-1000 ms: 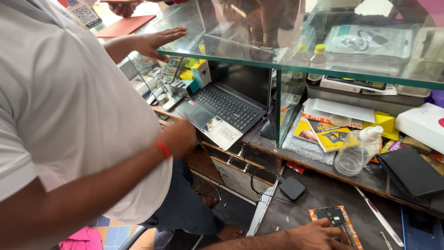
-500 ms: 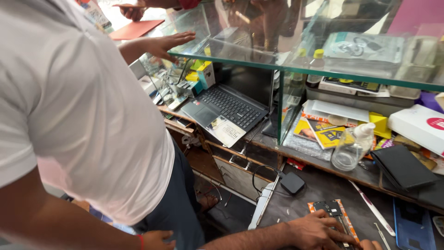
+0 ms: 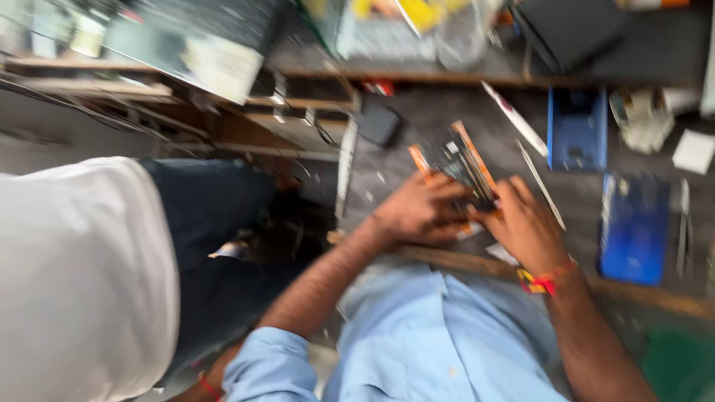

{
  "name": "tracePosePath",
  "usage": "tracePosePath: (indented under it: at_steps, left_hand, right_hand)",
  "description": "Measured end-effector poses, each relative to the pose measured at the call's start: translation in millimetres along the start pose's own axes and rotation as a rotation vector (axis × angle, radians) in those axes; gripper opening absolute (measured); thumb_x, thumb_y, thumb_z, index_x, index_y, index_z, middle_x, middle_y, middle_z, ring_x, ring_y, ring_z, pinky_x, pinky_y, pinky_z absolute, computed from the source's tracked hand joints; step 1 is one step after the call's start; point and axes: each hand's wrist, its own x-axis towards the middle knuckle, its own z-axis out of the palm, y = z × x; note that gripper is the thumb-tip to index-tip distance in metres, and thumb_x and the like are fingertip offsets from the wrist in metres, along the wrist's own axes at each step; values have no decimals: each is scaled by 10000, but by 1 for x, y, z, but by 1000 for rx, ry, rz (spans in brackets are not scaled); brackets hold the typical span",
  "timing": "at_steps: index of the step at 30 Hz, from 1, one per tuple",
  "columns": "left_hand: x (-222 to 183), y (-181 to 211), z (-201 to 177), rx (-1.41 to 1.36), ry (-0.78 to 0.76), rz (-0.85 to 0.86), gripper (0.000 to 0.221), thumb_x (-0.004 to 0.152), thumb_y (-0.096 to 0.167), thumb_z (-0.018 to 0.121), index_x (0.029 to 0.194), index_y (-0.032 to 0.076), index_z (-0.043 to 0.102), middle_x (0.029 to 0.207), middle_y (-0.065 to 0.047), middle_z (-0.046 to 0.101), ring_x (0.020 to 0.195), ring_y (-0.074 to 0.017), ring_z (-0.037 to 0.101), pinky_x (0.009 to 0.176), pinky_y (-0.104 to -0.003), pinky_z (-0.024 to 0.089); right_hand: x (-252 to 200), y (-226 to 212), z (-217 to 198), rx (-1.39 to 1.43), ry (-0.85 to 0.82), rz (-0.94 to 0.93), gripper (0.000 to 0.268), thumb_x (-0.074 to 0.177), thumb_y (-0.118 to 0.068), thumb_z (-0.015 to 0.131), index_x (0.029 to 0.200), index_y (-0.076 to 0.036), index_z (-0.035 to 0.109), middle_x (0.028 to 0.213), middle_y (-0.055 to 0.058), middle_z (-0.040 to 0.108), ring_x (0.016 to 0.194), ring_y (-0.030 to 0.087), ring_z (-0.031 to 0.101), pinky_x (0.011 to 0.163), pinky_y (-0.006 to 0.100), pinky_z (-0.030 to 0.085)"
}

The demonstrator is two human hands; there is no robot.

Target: The person works on the internal components of a mobile phone by hand and with a small screwdriver. The person removes and replaces internal parts and uses the screwdriver on the phone assembly while it is placed on a desk.

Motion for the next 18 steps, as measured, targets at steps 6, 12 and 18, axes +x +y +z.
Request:
tracePosePath:
  at_steps: [6, 12, 18]
  left_hand:
    - [8, 4, 1, 14, -45, -75, 236, 883, 283, 772, 1079, 153, 796, 1209, -19, 655, 1130, -219, 599, 1021, -416, 467]
    - [6, 3, 7, -15, -46, -119, 253, 877, 235, 798, 1112, 143, 787, 1200, -17, 648, 1138, -215, 602, 990, -394, 487]
    - [8, -14, 9, -116, -114, -99, 276, 885, 222, 789, 1136, 107, 785, 1238, -35, 660, 1103, -203, 612, 949, -381, 476]
  right_hand:
    - [14, -9, -15, -88, -138, 92, 445, 823, -320, 823, 1064, -44, 571, 1019, 120, 603, 789, 356, 677, 617, 493, 515]
    - [19, -7, -24, 1, -216, 116, 462, 811, -255, 826, 1140, -30, 594, 1050, 123, 609, 814, 338, 694, 624, 474, 521]
    - [4, 24, -56, 418, -210, 182, 268, 961, -238, 697, 967, 30, 677, 960, 108, 705, 649, 171, 628, 575, 359, 498]
